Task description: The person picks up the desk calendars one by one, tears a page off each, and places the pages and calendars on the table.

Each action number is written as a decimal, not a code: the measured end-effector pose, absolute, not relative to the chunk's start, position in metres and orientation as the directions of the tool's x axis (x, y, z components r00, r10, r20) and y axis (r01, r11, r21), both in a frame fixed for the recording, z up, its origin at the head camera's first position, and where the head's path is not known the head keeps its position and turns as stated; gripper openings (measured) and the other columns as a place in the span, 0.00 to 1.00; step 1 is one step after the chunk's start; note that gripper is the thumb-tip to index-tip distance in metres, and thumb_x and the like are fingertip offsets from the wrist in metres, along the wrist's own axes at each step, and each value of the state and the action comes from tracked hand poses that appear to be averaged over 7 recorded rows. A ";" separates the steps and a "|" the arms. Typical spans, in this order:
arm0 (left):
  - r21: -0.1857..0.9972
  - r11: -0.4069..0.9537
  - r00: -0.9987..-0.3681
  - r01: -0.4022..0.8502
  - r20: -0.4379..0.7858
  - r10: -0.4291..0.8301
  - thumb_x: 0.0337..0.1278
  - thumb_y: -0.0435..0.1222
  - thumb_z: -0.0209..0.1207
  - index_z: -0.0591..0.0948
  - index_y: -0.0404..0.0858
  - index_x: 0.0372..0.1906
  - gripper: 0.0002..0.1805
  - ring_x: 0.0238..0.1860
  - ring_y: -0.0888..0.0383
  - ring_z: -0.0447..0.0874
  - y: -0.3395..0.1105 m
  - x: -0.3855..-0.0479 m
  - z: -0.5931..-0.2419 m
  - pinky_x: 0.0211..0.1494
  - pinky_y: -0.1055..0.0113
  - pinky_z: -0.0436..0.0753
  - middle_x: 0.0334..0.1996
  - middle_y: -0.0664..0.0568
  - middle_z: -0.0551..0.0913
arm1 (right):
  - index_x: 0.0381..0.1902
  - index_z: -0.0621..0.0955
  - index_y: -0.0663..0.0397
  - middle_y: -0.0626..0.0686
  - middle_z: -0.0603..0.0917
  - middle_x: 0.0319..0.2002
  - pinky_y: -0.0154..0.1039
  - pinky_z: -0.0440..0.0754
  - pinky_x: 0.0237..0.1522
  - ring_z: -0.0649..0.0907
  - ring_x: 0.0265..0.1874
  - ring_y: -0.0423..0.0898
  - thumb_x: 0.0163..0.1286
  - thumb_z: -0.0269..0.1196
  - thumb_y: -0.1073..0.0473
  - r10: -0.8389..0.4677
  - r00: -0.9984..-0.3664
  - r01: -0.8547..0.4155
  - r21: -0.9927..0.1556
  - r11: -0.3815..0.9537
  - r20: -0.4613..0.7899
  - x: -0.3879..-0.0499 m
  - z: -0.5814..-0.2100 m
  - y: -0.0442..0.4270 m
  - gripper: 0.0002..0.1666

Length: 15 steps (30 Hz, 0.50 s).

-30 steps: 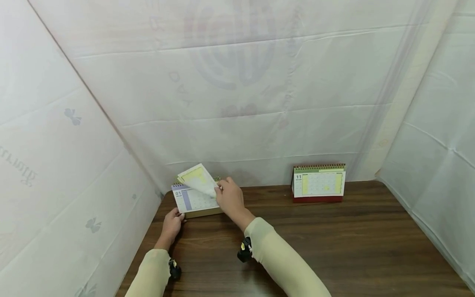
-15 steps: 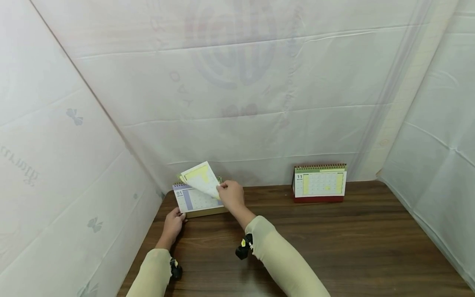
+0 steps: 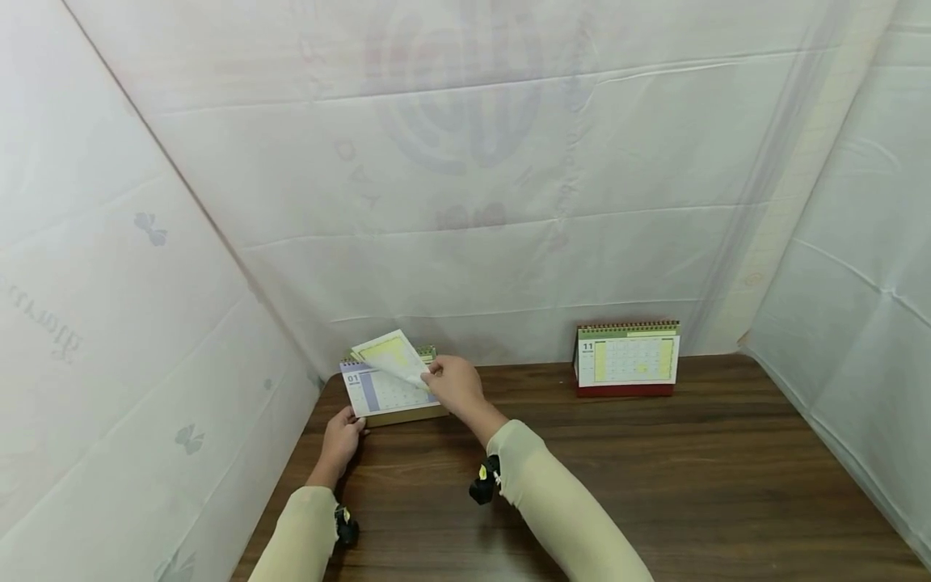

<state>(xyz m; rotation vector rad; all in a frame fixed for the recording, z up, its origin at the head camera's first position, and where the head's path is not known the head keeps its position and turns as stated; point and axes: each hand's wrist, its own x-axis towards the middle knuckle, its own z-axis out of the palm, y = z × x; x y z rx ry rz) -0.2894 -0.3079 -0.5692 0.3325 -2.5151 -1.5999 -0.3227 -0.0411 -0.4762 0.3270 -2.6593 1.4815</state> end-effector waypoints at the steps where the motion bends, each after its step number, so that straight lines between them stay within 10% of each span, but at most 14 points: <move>1: 0.905 0.410 -0.965 -0.112 -0.001 -0.261 0.77 0.26 0.50 0.81 0.27 0.54 0.12 0.43 0.55 0.83 -0.308 -0.289 -0.569 0.45 0.70 0.84 0.50 0.33 0.87 | 0.36 0.89 0.51 0.48 0.88 0.30 0.37 0.78 0.32 0.79 0.26 0.40 0.73 0.71 0.51 -0.166 -0.969 -0.242 -0.816 0.526 0.181 -0.324 -0.476 -0.041 0.10; 6: 0.902 0.416 -0.967 -0.115 -0.005 -0.256 0.77 0.26 0.50 0.81 0.25 0.55 0.13 0.43 0.55 0.83 -0.309 -0.289 -0.570 0.44 0.71 0.83 0.52 0.31 0.86 | 0.30 0.90 0.51 0.46 0.87 0.26 0.36 0.75 0.32 0.77 0.24 0.40 0.73 0.71 0.49 -0.194 -0.971 -0.224 -0.820 0.526 0.141 -0.330 -0.472 -0.036 0.16; 15: 0.902 0.417 -0.965 -0.111 0.002 -0.261 0.77 0.26 0.51 0.81 0.26 0.53 0.12 0.43 0.56 0.83 -0.309 -0.290 -0.569 0.43 0.71 0.83 0.51 0.32 0.86 | 0.42 0.91 0.58 0.54 0.90 0.48 0.54 0.83 0.57 0.84 0.53 0.55 0.66 0.76 0.47 -0.142 -0.973 0.138 -0.950 0.281 -0.183 -0.339 -0.461 -0.027 0.19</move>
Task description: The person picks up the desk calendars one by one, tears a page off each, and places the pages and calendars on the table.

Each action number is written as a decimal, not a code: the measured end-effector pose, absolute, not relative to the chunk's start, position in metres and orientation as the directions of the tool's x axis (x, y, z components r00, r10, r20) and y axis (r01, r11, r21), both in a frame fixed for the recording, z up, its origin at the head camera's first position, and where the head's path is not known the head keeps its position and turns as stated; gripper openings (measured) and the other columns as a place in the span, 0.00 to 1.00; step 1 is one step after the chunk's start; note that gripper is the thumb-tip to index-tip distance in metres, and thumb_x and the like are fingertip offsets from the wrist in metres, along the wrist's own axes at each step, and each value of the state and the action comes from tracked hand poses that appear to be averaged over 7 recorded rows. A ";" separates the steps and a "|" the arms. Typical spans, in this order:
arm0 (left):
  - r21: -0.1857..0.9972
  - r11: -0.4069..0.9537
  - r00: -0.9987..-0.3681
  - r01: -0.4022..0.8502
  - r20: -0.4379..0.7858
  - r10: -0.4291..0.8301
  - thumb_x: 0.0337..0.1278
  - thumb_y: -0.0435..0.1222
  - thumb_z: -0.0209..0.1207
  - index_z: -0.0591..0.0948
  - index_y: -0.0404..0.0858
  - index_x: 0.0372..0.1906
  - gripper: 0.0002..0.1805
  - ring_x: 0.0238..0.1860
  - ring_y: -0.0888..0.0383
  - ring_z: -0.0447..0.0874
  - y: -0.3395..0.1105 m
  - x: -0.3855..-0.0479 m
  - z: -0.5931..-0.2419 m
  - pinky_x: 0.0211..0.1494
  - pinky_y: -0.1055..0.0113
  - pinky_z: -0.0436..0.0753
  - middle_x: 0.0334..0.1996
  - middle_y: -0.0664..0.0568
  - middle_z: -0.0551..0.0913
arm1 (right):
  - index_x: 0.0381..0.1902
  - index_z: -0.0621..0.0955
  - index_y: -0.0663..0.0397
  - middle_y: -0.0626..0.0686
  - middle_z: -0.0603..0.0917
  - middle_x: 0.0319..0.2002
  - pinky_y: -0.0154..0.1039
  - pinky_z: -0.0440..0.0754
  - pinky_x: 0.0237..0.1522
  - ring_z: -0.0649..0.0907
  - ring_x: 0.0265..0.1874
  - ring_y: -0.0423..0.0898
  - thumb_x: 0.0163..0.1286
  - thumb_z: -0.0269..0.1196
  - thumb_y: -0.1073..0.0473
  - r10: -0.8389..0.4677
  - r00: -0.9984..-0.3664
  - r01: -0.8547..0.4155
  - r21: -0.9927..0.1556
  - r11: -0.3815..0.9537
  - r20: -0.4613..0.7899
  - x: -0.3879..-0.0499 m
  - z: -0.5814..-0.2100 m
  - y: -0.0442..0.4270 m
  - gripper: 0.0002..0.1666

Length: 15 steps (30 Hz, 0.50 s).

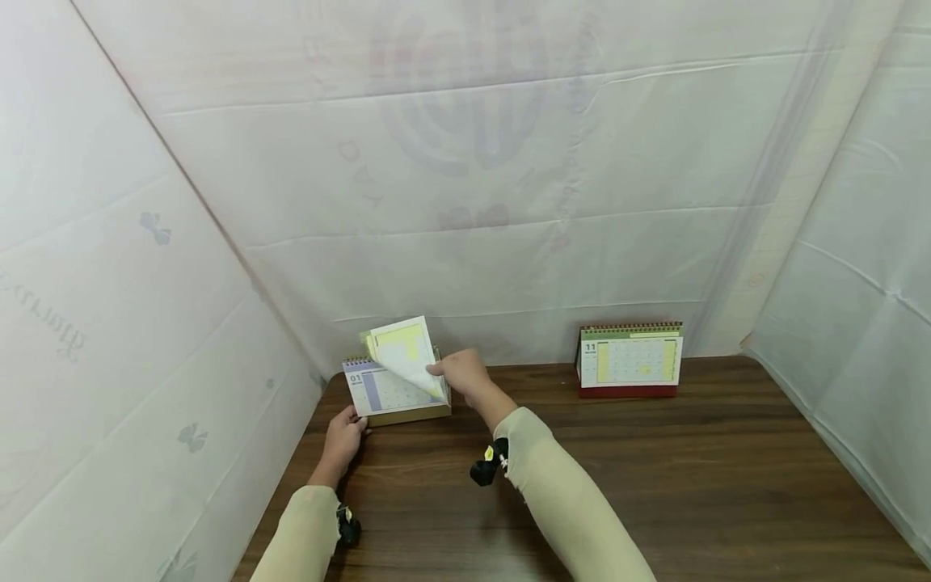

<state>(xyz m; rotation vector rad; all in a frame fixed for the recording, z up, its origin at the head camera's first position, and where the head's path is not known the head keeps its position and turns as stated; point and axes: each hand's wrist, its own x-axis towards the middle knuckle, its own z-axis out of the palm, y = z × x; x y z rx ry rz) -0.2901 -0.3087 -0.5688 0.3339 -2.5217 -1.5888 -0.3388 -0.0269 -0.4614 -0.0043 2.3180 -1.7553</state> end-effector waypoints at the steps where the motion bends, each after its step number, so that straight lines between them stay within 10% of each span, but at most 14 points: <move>1: 0.902 0.417 -0.965 -0.112 0.001 -0.262 0.77 0.26 0.51 0.81 0.26 0.53 0.11 0.43 0.56 0.83 -0.309 -0.290 -0.569 0.43 0.71 0.83 0.51 0.32 0.86 | 0.41 0.91 0.60 0.53 0.88 0.42 0.52 0.83 0.52 0.84 0.47 0.54 0.65 0.76 0.47 -0.149 -0.966 0.165 -0.949 0.268 -0.210 -0.340 -0.461 -0.026 0.20; 7: 0.907 0.404 -0.964 -0.120 -0.009 -0.267 0.76 0.27 0.52 0.82 0.28 0.51 0.10 0.42 0.56 0.82 -0.307 -0.289 -0.569 0.45 0.70 0.83 0.46 0.36 0.87 | 0.24 0.81 0.57 0.44 0.72 0.15 0.40 0.73 0.31 0.73 0.20 0.44 0.69 0.74 0.53 -0.270 -0.916 0.259 -0.951 0.169 -0.297 -0.348 -0.456 -0.019 0.18; 15: 0.912 0.397 -0.962 -0.101 0.012 -0.272 0.75 0.26 0.52 0.82 0.27 0.53 0.11 0.42 0.57 0.83 -0.309 -0.288 -0.570 0.43 0.71 0.84 0.51 0.34 0.87 | 0.23 0.85 0.54 0.46 0.84 0.19 0.40 0.90 0.33 0.84 0.19 0.40 0.69 0.71 0.58 -0.365 -0.887 0.266 -0.959 0.098 -0.283 -0.354 -0.460 -0.017 0.14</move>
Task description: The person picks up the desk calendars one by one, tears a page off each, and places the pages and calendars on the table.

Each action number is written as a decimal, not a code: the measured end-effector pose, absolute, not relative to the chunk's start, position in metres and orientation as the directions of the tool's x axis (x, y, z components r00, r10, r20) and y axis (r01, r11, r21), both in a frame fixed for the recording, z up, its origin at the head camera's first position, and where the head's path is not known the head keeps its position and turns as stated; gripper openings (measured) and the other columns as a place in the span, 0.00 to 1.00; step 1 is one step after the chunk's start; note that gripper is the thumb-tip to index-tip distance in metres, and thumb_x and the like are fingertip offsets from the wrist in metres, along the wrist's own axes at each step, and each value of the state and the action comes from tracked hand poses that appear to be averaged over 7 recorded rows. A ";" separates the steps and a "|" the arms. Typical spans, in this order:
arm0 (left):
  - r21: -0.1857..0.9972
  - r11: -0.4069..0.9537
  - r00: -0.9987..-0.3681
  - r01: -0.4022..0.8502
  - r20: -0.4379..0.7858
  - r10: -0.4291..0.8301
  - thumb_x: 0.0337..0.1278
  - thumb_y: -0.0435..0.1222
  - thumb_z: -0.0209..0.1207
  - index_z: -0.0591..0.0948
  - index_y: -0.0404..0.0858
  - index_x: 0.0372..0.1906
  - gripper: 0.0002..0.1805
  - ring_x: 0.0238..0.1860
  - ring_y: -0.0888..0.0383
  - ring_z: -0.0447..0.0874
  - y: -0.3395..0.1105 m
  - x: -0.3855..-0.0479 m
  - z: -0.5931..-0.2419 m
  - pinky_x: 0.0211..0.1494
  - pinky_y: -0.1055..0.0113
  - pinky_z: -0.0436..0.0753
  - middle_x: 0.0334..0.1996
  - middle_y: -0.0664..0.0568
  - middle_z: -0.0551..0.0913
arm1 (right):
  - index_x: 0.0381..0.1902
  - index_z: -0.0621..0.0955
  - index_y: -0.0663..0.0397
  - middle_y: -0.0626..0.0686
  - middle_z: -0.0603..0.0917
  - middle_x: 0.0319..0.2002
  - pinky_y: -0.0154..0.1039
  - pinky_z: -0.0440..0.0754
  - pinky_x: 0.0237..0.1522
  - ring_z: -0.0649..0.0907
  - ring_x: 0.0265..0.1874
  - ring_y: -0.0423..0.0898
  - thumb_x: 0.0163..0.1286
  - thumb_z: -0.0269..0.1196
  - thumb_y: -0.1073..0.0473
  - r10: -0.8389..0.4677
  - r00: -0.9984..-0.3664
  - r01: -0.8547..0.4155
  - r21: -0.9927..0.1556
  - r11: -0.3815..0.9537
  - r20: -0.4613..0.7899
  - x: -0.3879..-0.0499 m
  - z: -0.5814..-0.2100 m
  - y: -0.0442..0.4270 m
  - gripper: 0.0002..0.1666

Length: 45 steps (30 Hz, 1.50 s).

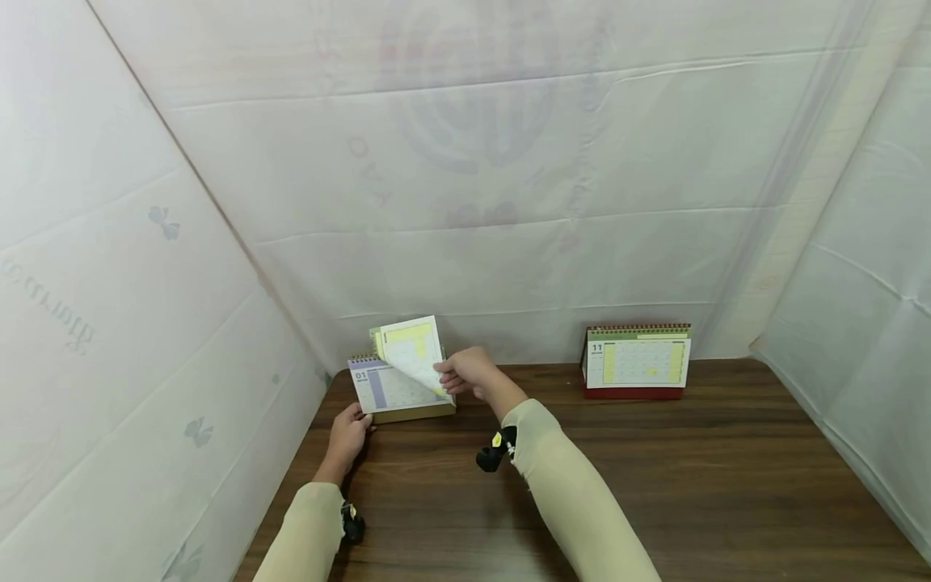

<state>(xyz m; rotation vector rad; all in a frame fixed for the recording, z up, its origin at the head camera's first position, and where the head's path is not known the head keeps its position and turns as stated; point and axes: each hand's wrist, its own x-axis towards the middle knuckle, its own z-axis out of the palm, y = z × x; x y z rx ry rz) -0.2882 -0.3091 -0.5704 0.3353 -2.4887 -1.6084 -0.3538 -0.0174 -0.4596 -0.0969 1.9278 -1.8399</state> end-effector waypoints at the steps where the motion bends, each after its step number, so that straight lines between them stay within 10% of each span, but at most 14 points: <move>1: 0.911 0.398 -0.962 -0.104 0.010 -0.274 0.75 0.26 0.54 0.82 0.27 0.53 0.11 0.41 0.58 0.83 -0.309 -0.288 -0.571 0.43 0.72 0.83 0.50 0.35 0.88 | 0.23 0.85 0.55 0.46 0.84 0.19 0.40 0.90 0.33 0.84 0.19 0.40 0.69 0.71 0.58 -0.369 -0.887 0.262 -0.960 0.094 -0.278 -0.354 -0.461 -0.017 0.14; 39: 0.874 0.476 -0.975 -0.101 0.008 -0.223 0.73 0.33 0.65 0.85 0.30 0.55 0.13 0.44 0.61 0.81 -0.311 -0.291 -0.571 0.48 0.70 0.77 0.53 0.37 0.91 | 0.20 0.80 0.55 0.46 0.79 0.18 0.33 0.78 0.23 0.77 0.18 0.39 0.71 0.70 0.62 -0.063 -0.988 0.149 -0.982 -0.117 -0.142 -0.326 -0.480 -0.038 0.18; 45: 0.872 0.478 -0.973 -0.102 0.012 -0.230 0.73 0.34 0.66 0.86 0.31 0.55 0.13 0.42 0.59 0.80 -0.317 -0.289 -0.570 0.46 0.68 0.77 0.53 0.37 0.90 | 0.24 0.81 0.55 0.46 0.79 0.18 0.37 0.78 0.25 0.78 0.19 0.40 0.73 0.70 0.56 -0.089 -0.992 0.093 -0.996 0.006 -0.093 -0.325 -0.478 -0.044 0.18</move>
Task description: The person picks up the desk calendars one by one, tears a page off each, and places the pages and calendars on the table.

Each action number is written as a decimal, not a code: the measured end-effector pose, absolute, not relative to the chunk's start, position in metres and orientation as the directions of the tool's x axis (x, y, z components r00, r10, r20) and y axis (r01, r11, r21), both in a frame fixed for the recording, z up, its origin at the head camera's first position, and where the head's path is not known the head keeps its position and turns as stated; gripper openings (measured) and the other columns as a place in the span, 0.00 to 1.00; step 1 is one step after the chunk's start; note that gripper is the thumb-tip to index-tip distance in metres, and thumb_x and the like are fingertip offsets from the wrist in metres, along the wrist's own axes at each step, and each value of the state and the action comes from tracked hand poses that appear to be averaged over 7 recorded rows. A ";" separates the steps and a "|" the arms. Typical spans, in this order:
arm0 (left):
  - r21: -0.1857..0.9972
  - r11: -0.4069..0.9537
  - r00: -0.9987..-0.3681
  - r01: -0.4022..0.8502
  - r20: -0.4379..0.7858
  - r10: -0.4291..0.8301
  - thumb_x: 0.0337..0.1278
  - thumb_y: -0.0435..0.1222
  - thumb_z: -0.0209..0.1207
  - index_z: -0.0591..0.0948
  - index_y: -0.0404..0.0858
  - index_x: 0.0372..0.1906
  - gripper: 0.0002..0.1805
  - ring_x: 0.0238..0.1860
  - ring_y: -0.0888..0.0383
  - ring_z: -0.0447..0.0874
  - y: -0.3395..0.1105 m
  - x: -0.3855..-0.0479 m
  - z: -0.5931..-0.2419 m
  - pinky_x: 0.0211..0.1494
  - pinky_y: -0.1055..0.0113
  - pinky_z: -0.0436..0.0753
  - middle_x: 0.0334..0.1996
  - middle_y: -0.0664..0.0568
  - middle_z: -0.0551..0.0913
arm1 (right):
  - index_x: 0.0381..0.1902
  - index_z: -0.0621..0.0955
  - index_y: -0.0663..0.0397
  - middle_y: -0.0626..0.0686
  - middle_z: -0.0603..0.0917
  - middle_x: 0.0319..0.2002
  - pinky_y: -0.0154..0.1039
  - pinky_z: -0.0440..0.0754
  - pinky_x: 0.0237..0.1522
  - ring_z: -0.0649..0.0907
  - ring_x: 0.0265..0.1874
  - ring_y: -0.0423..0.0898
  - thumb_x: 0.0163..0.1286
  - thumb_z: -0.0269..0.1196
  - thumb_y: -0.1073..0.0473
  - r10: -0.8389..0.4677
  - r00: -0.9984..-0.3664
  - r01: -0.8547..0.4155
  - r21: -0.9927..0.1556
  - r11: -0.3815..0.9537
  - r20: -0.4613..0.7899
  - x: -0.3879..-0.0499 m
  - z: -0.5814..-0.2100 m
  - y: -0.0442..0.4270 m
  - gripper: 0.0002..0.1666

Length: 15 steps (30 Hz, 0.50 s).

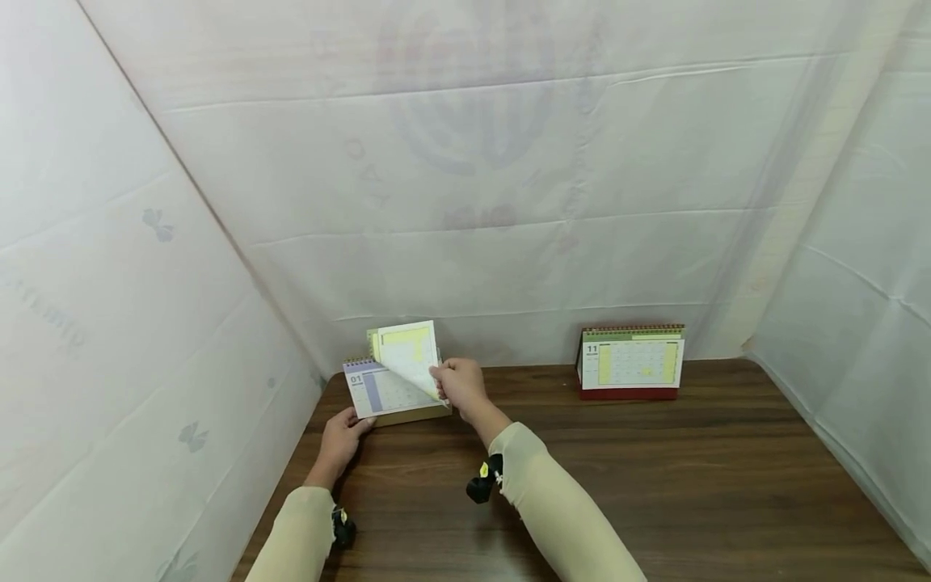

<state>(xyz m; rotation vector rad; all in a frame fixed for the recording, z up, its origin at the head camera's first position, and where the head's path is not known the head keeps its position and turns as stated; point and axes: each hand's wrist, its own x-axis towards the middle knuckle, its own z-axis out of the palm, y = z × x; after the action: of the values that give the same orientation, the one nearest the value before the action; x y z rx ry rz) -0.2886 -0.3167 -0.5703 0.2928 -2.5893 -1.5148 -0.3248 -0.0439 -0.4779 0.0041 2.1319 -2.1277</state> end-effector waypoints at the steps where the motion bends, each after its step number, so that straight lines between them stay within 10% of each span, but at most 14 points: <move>1: 0.870 0.483 -0.973 -0.101 0.014 -0.229 0.73 0.35 0.66 0.85 0.31 0.55 0.14 0.42 0.59 0.80 -0.319 -0.288 -0.569 0.45 0.69 0.77 0.53 0.37 0.90 | 0.24 0.81 0.55 0.46 0.78 0.18 0.37 0.78 0.24 0.78 0.19 0.40 0.74 0.70 0.55 -0.095 -0.992 0.074 -0.996 0.050 -0.079 -0.325 -0.476 -0.046 0.18; 15: 0.867 0.485 -0.974 -0.116 -0.004 -0.225 0.74 0.37 0.66 0.85 0.32 0.58 0.16 0.43 0.61 0.81 -0.320 -0.290 -0.570 0.45 0.69 0.78 0.53 0.38 0.90 | 0.48 0.88 0.64 0.52 0.89 0.23 0.43 0.92 0.33 0.89 0.22 0.43 0.77 0.68 0.52 -0.130 -0.985 0.094 -0.987 0.131 -0.111 -0.333 -0.453 -0.067 0.18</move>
<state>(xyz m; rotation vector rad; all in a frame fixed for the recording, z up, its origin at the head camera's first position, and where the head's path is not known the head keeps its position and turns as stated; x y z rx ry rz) -0.2896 -0.3200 -0.5697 0.3013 -2.6107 -1.5111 -0.3330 -0.0667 -0.4534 -0.0358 2.2286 -1.9648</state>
